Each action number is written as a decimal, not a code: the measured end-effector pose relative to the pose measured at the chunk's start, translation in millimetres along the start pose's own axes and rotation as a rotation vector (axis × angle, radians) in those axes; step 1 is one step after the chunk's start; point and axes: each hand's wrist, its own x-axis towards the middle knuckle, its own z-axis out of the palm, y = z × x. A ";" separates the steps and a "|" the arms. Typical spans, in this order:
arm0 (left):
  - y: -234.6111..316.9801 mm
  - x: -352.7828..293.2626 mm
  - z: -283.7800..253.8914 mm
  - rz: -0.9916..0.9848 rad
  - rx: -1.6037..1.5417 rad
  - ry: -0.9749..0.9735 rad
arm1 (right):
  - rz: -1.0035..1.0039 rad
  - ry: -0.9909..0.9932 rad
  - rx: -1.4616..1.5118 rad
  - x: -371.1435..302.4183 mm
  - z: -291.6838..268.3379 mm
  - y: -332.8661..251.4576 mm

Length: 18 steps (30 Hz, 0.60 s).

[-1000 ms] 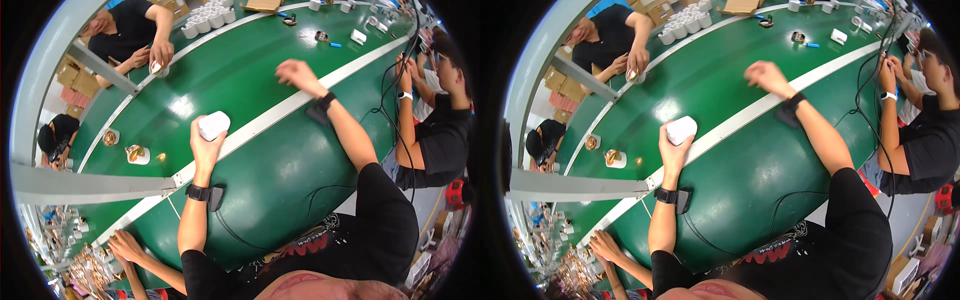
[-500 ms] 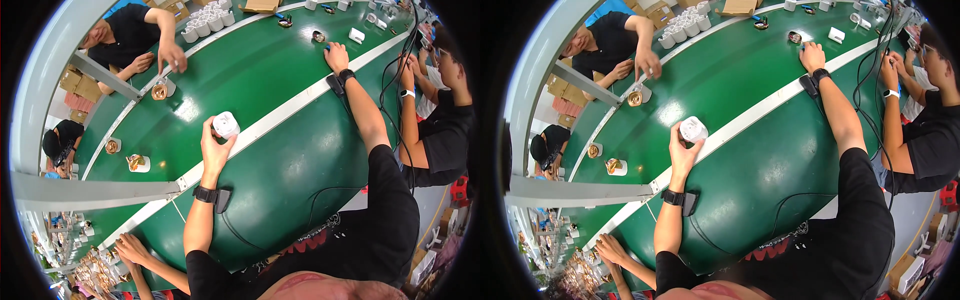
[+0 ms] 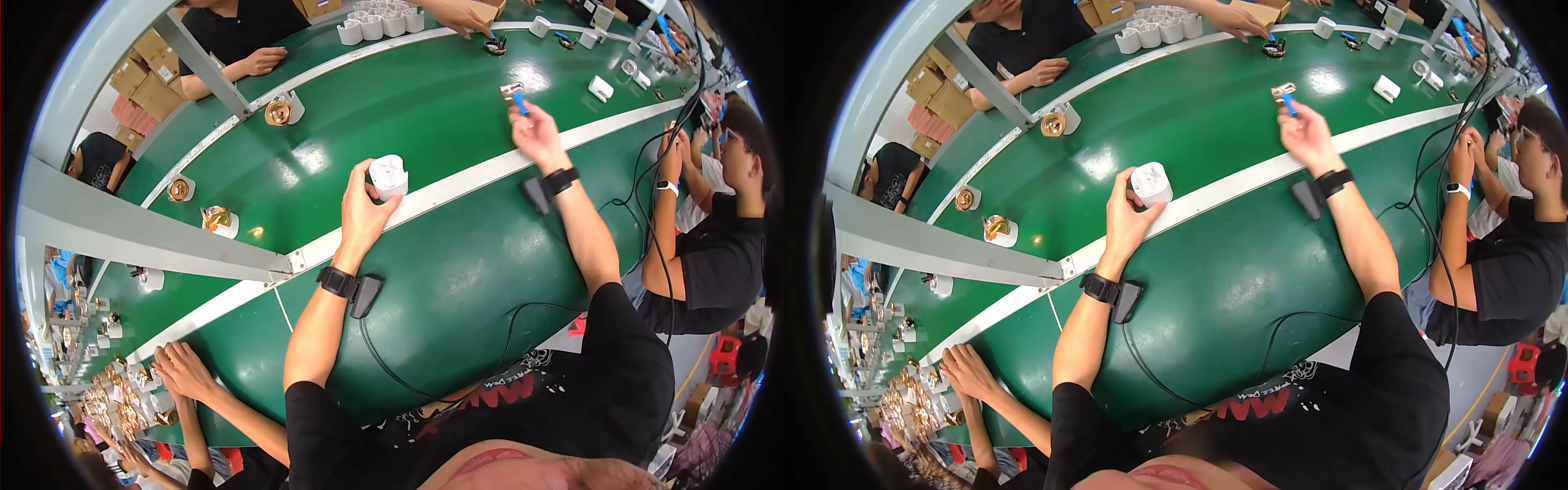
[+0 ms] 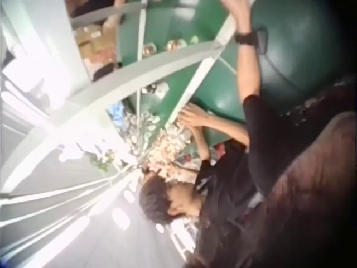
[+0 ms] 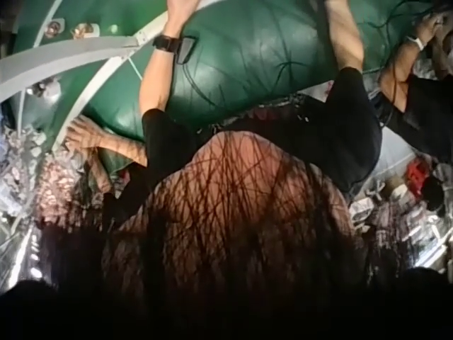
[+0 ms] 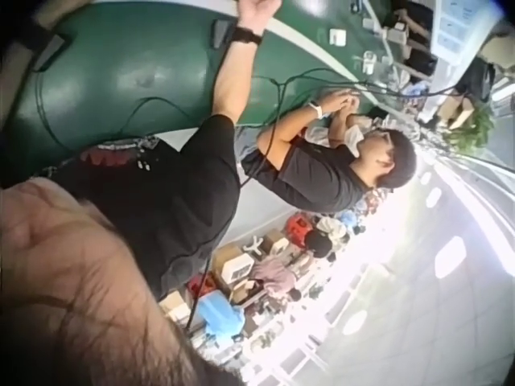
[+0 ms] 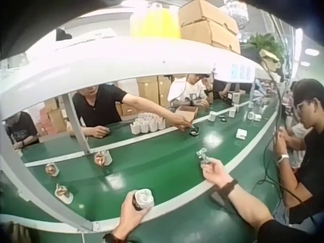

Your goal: The person assembles electronic devices by picking up a white housing, inserting a blue battery, and fitting a gold-colored component on top. They then fit a white cap onto the housing and place the completed unit on the green workbench before repeating the process.

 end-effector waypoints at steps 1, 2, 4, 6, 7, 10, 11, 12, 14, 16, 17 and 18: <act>-0.4 -1.2 -1.2 -0.010 -0.009 -0.013 | 0.017 -0.090 -0.019 -4.0 15.6 27.1; -3.1 -4.1 -1.5 -0.018 -0.010 -0.018 | 0.036 -0.175 -0.035 -9.9 28.2 53.5; -5.9 -2.9 -1.6 0.048 -0.009 0.009 | 0.060 -0.143 -0.090 -19.2 58.7 96.2; -5.7 -3.1 -0.2 0.073 -0.004 0.024 | 0.087 -0.109 -0.143 -19.3 68.3 124.4; -3.1 -1.6 1.7 0.123 0.015 0.039 | -0.012 -0.111 -0.375 -16.6 68.4 134.5; 2.5 -1.1 1.9 0.212 0.060 0.069 | -0.200 -0.113 -0.830 -17.7 70.6 159.7; 3.7 -1.5 1.2 0.250 0.057 0.085 | -0.245 -0.131 -0.897 -21.8 72.7 165.5; 5.4 -1.6 1.9 0.288 0.051 0.101 | -0.290 -0.149 -0.967 -27.1 77.9 168.7; 8.2 -3.0 0.9 0.321 0.046 0.119 | -0.329 -0.167 -1.036 -35.1 84.1 170.9; 11.4 -5.1 -1.3 0.275 -0.095 -0.038 | -0.399 -0.269 -1.185 -42.5 87.7 168.7; 12.2 -5.7 -0.9 0.253 -0.170 -0.118 | -0.437 -0.318 -1.261 -44.3 87.0 167.9; 12.6 -6.0 -1.2 0.250 -0.172 -0.120 | -0.434 -0.315 -1.262 -44.6 85.5 168.0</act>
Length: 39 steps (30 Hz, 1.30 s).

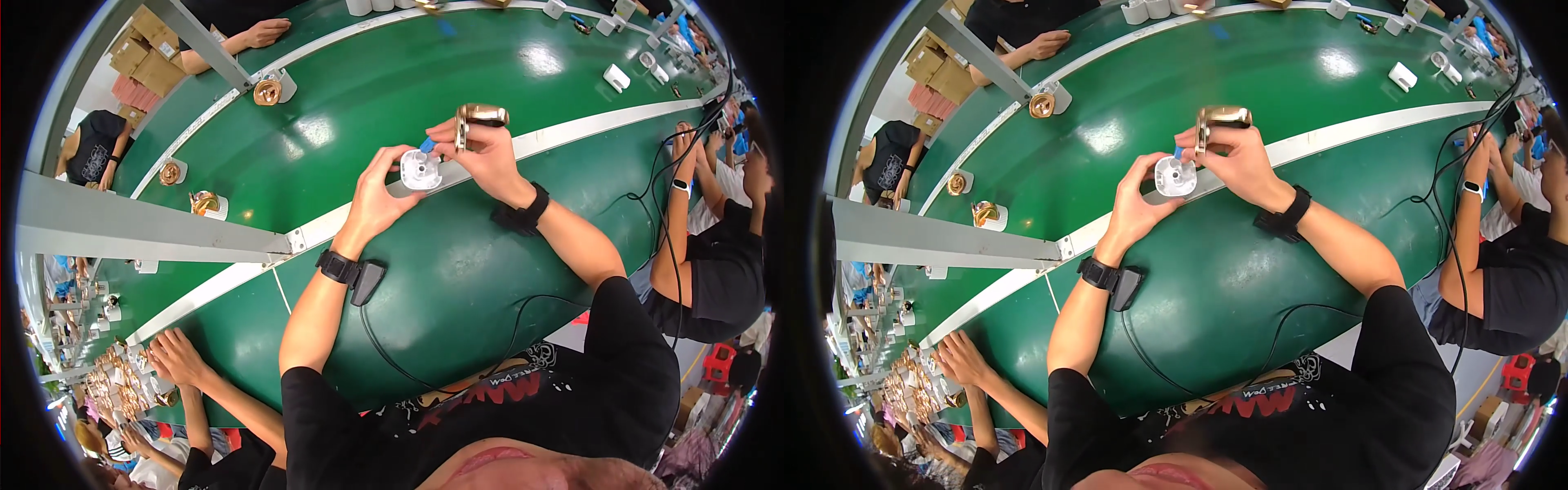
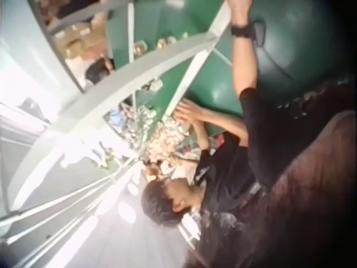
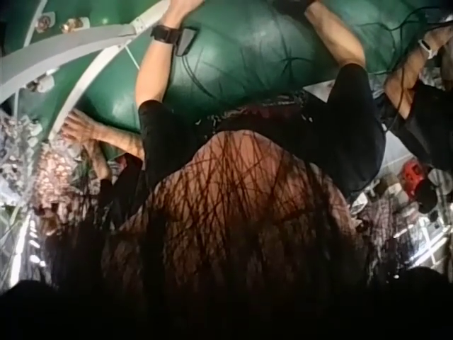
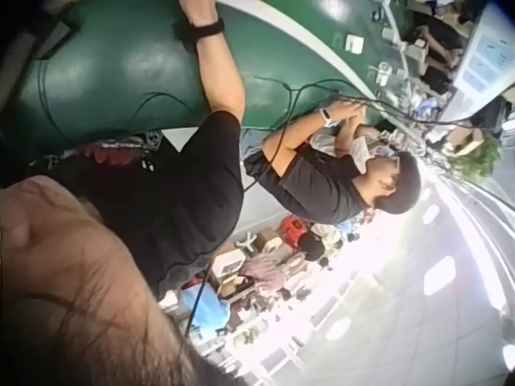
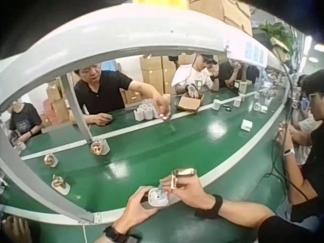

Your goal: The person assembles electronic devices by picking up a white housing, inserting a blue battery, and fitting a gold-colored component on top. They then fit a white cap onto the housing and place the completed unit on the green workbench before repeating the process.

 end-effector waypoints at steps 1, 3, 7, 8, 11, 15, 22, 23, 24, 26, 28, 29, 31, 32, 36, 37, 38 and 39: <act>0.2 -0.3 -0.9 -0.004 0.006 -0.039 | -0.027 0.011 -0.033 -0.8 -0.2 1.2; -0.3 -1.0 -2.0 -0.010 0.017 -0.116 | -0.083 0.033 -0.099 -2.2 -0.3 3.3; -1.8 -0.7 -1.9 0.006 0.020 -0.096 | -0.293 0.002 -0.452 0.3 -7.7 5.4; -1.2 -1.7 -1.9 0.004 0.020 -0.096 | -0.292 0.002 -0.451 0.1 -8.4 5.9; 0.0 -2.4 -2.3 -0.008 0.037 -0.135 | -0.246 -0.083 -0.270 0.7 -9.4 4.8; 1.8 -2.1 -4.7 0.019 0.032 -0.154 | -0.345 -0.223 -0.480 3.8 -13.3 -6.5; -0.9 -4.6 -4.1 -0.015 0.026 -0.182 | -0.427 -0.259 -0.819 1.4 -13.7 -8.1; -2.3 -4.5 -4.0 -0.029 0.035 -0.186 | -0.499 -0.233 -0.859 1.1 -12.6 -9.4; -3.5 -4.7 -3.7 -0.024 0.031 -0.190 | -0.497 -0.230 -0.866 0.4 -11.9 -10.9; -5.5 -4.5 -3.0 -0.005 0.029 -0.186 | -0.151 -0.334 -0.735 -1.4 -10.9 -13.1; -7.7 -3.5 -1.2 0.007 0.024 -0.187 | 0.024 -0.377 -0.667 -1.7 -11.5 -13.0; -7.9 -3.8 -0.8 0.004 0.007 -0.181 | 0.041 -0.362 -0.634 -2.4 -10.8 -11.1; -8.9 -4.4 -0.2 -0.004 -0.026 -0.167 | 0.076 -0.333 -0.566 -3.4 -8.6 -9.0; -9.9 -4.5 -0.4 -0.004 -0.029 -0.170 | 0.079 -0.331 -0.567 -3.7 -7.8 -8.1; -11.4 -4.1 -2.7 -0.031 -0.021 -0.163 | 0.027 -0.314 -0.675 -3.3 -3.2 -11.5; -12.1 -4.8 -2.7 -0.024 -0.014 -0.162 | 0.053 -0.315 -0.689 -4.3 -3.1 -10.9; -12.6 -5.5 -3.0 -0.016 -0.007 -0.161 | 0.078 -0.315 -0.703 -5.2 -3.0 -10.3; -12.4 -4.9 -2.5 -0.006 0.000 -0.161 | 0.103 -0.312 -0.718 -5.8 -3.5 -10.2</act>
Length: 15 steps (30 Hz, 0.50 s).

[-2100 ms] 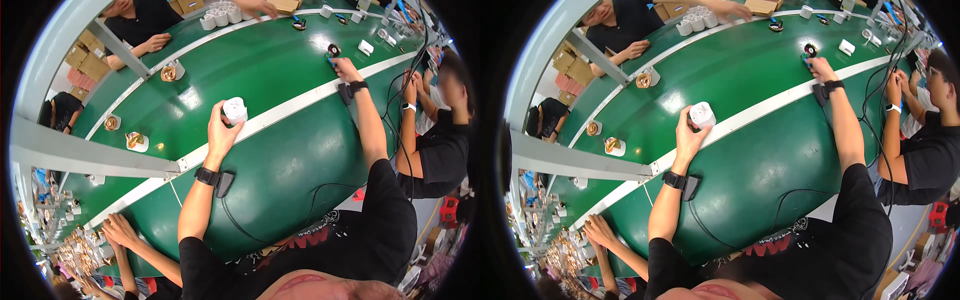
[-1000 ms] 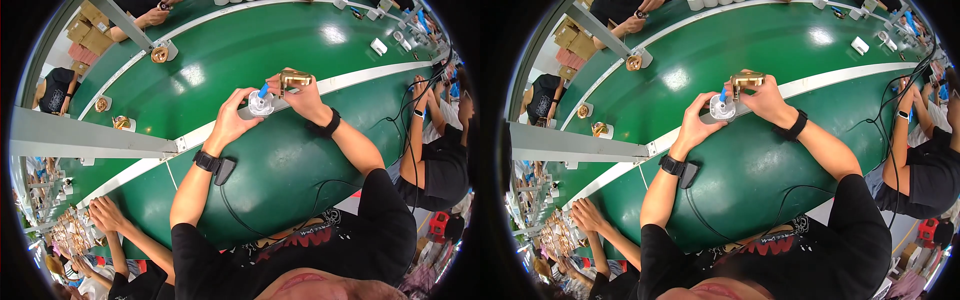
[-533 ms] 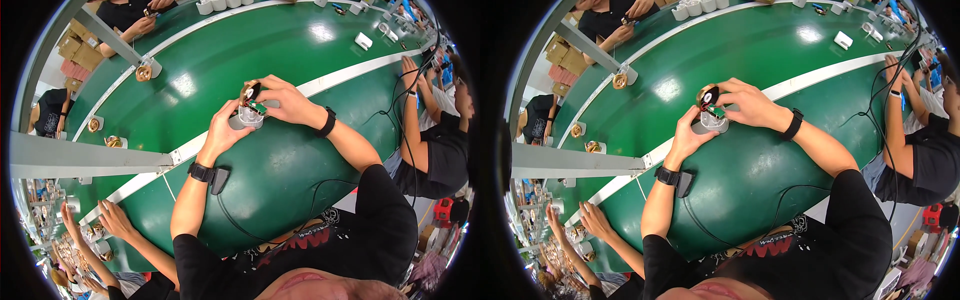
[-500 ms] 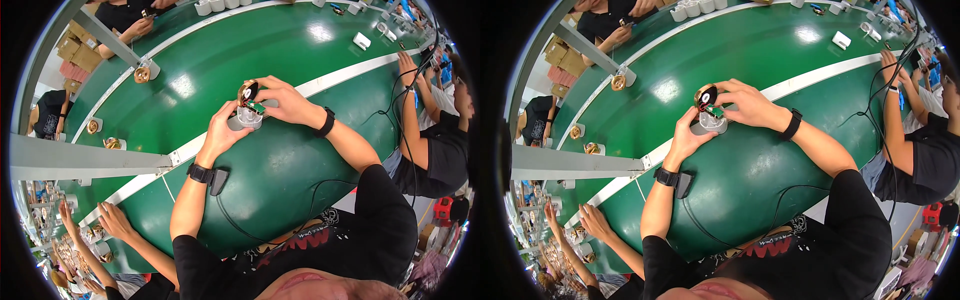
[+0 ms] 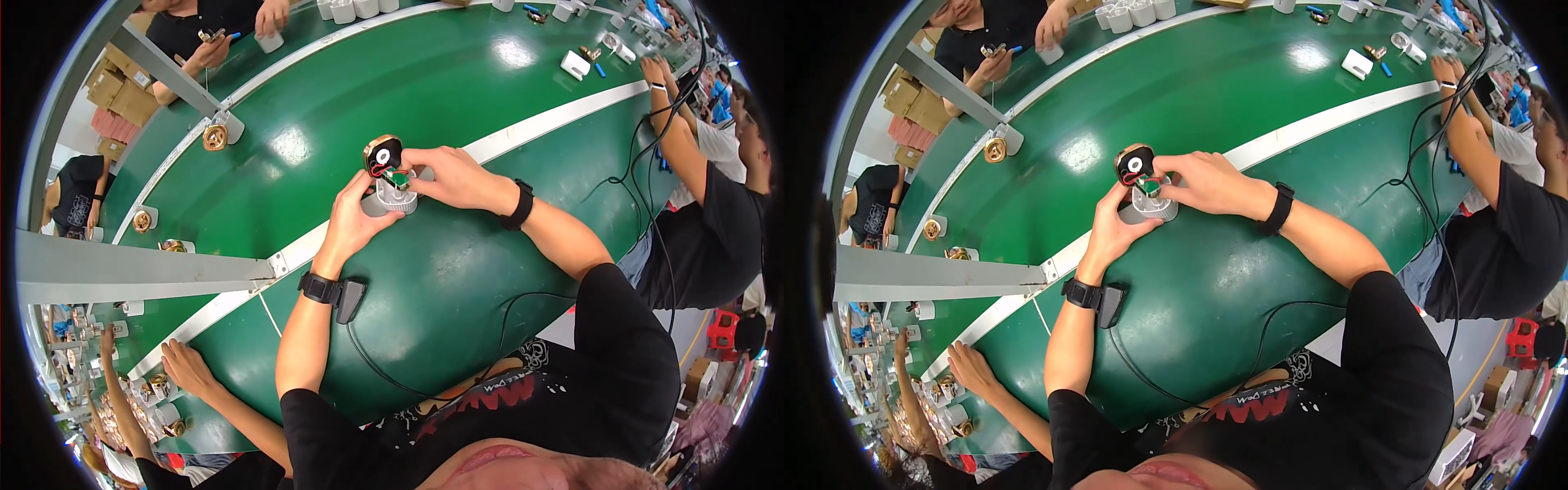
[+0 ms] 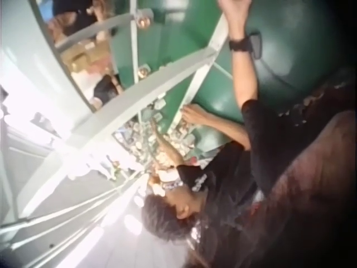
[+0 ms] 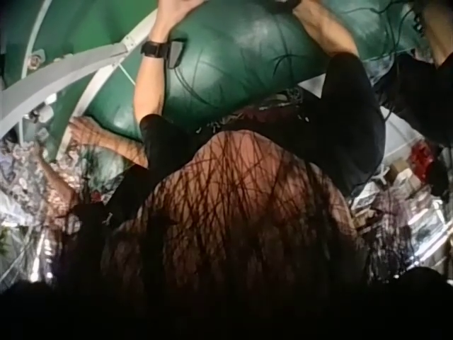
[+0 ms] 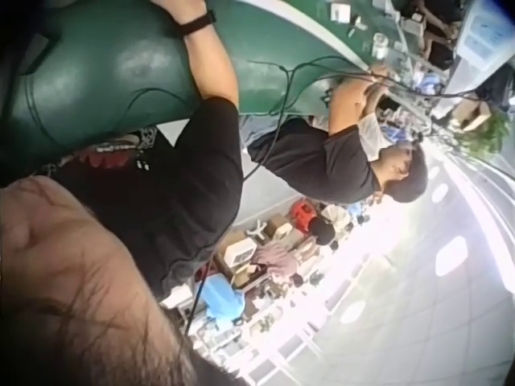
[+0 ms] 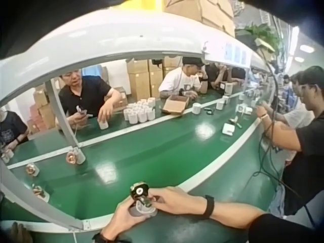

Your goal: The person assembles electronic devices by picking up a white housing, inserting a blue battery, and fitting a gold-colored component on top. They then fit a white cap onto the housing and place the completed unit on the green workbench before repeating the process.

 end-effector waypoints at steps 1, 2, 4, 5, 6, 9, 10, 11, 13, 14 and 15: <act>1.2 0.7 0.2 0.004 0.004 -0.002 | -0.003 0.005 0.000 -0.3 -0.6 -0.4; 3.1 1.4 0.8 -0.004 -0.007 0.003 | 0.005 -0.005 -0.005 -0.7 -1.7 -0.9; 7.9 3.0 2.0 -0.018 -0.030 0.008 | 0.022 -0.023 -0.014 -1.6 -5.1 -1.2; 8.8 3.4 3.5 -0.011 -0.025 0.001 | 0.022 -0.011 -0.013 -2.5 -6.3 2.1; 8.7 3.5 5.5 -0.029 -0.026 -0.005 | -0.015 -0.058 0.084 -3.2 -7.8 8.7; 4.2 1.5 1.5 -0.061 -0.014 -0.013 | -0.109 -0.146 0.279 1.4 -18.1 21.7; 1.3 0.2 0.8 -0.087 -0.021 0.020 | -0.070 -0.207 0.300 -0.1 -28.9 22.5; -0.3 -1.1 0.0 -0.116 -0.027 0.057 | -0.033 -0.271 0.322 -2.5 -42.2 22.9; -0.5 0.1 -1.6 -0.145 -0.037 0.097 | 0.010 -0.258 0.253 -7.1 -75.9 28.7; 0.0 2.8 -5.4 -0.194 -0.001 0.156 | 0.018 -0.175 0.164 -10.7 -97.1 38.3; -0.8 3.5 -14.5 -0.247 0.042 0.218 | 0.044 0.021 0.175 -12.7 -113.8 60.3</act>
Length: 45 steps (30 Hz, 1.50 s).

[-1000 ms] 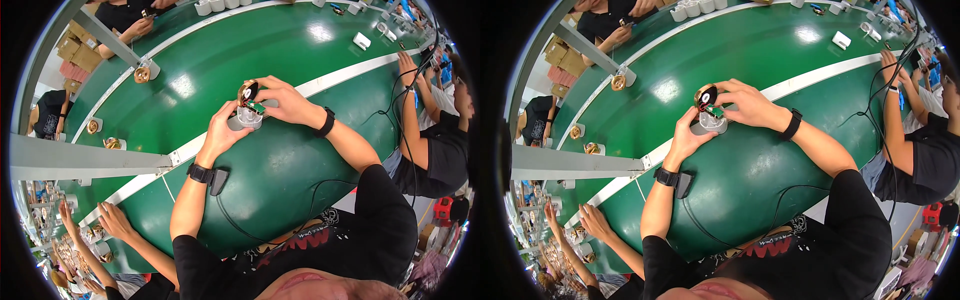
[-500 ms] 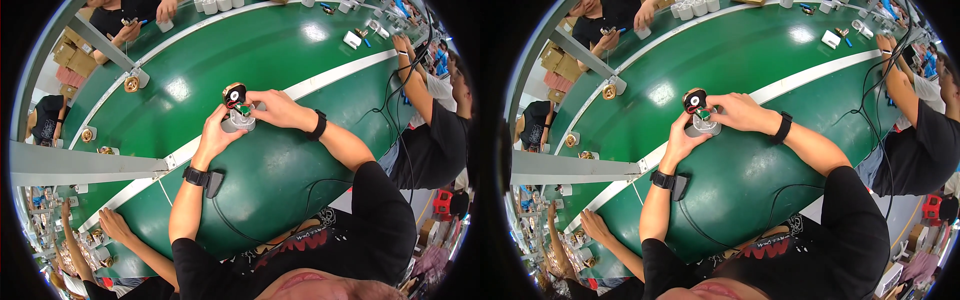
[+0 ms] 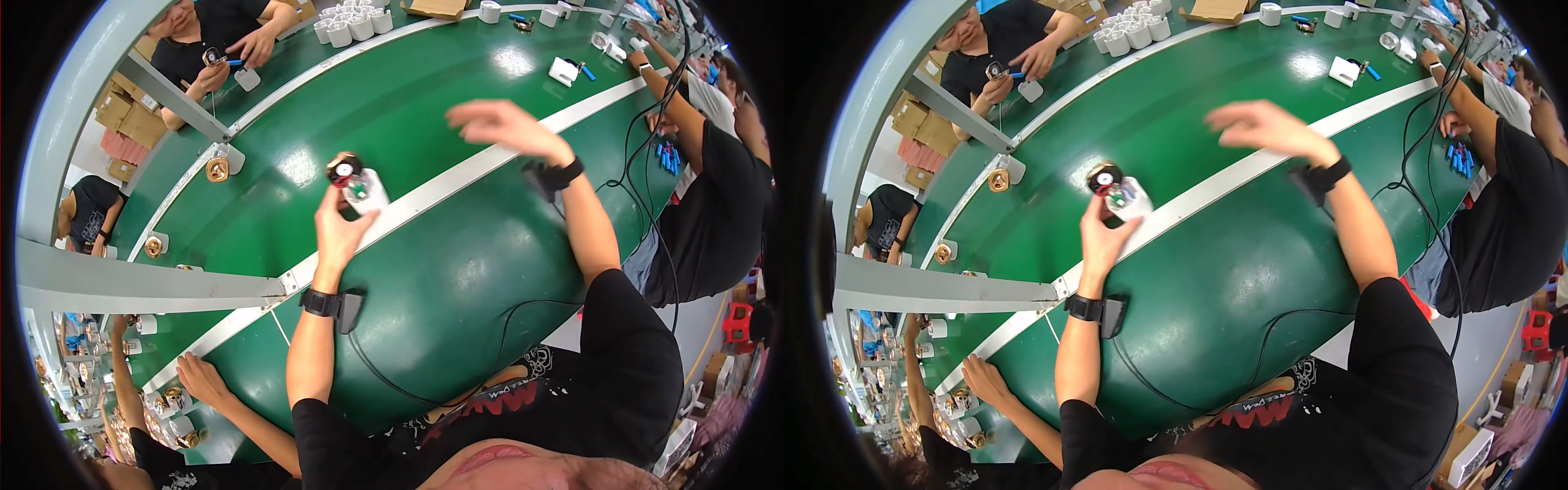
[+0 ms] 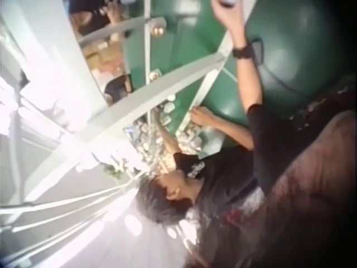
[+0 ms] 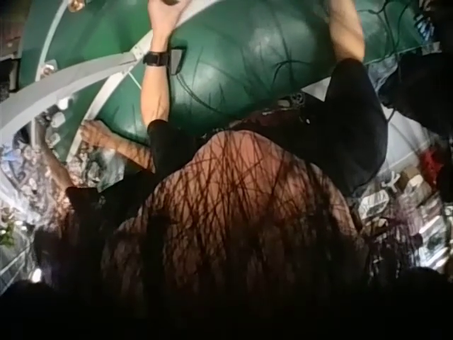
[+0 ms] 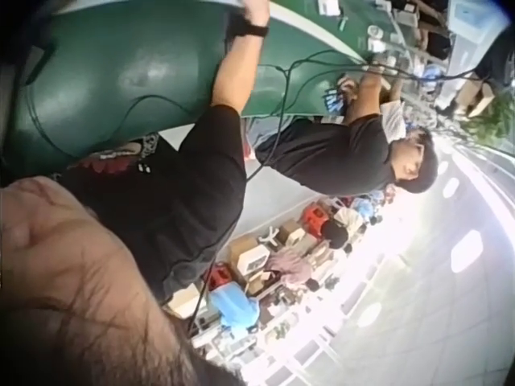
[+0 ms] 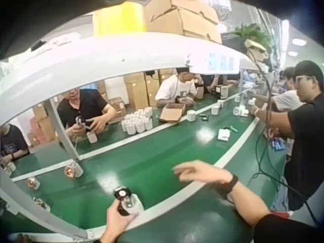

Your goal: The person assembles electronic devices by picking up a white housing, inserting a blue battery, and fitting a gold-colored component on top. They then fit a white cap onto the housing and place the completed unit on the green workbench before repeating the process.

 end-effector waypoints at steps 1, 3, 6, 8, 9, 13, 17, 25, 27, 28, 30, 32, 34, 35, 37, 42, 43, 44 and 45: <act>-2.1 3.8 -6.4 -0.046 0.033 0.059 | 0.016 0.202 0.008 -3.8 -22.8 22.8; -14.8 9.4 -23.5 -0.038 0.026 0.142 | 0.199 0.726 0.040 -15.2 -61.5 67.1; -54.3 19.9 -45.6 -0.016 0.051 0.358 | 0.381 1.191 0.256 -55.5 -110.6 187.7; -65.4 24.0 -52.1 -0.001 0.076 0.482 | 0.421 1.292 0.417 -71.4 -128.1 220.3; -67.8 24.1 -51.1 -0.027 0.126 0.523 | 0.421 1.331 0.307 -77.4 -133.2 230.9; -66.3 15.6 -48.7 -0.074 0.326 0.669 | 0.482 1.378 -0.175 -76.2 -136.8 231.8; -55.9 9.7 -32.8 -0.090 0.444 0.874 | 0.584 1.186 -0.720 -58.1 -135.4 210.8; -32.6 4.4 -11.9 0.067 0.264 0.902 | 0.363 0.979 -0.814 -51.4 -121.1 203.0; -28.8 4.5 -7.3 0.074 0.290 0.833 | 0.281 0.992 -0.553 -55.0 -117.3 199.6; -27.8 5.0 -6.8 0.072 0.285 0.842 | 0.272 0.989 -0.558 -52.5 -113.7 194.3; -26.0 5.8 -6.4 0.080 0.235 0.828 | 0.129 1.004 -0.314 -39.5 -92.4 181.2; -27.1 2.9 -7.7 0.083 0.213 0.819 | 0.001 0.961 -0.242 -19.0 -46.7 148.8; -26.2 -2.5 -10.4 0.144 0.150 0.699 | -0.086 0.769 -0.293 1.6 13.8 99.3; -24.5 -3.9 -11.5 0.174 0.122 0.641 | -0.113 0.621 -0.289 7.0 42.9 73.4; -11.3 -4.7 -4.4 0.254 0.094 0.489 | -0.316 0.321 -0.377 6.9 87.9 36.0; 14.4 -5.0 7.2 0.401 0.221 -0.110 | -0.480 0.109 -0.311 -12.6 168.4 -24.6; 10.2 -5.5 5.9 0.356 0.167 -0.113 | -0.480 0.101 -0.304 -11.8 169.6 -22.6; 5.5 -6.1 4.7 0.309 0.113 -0.115 | -0.410 0.100 -0.169 -11.1 167.7 -17.8; 3.6 -5.0 5.1 0.267 0.056 -0.118 | -0.337 0.101 -0.040 -11.1 161.6 -11.5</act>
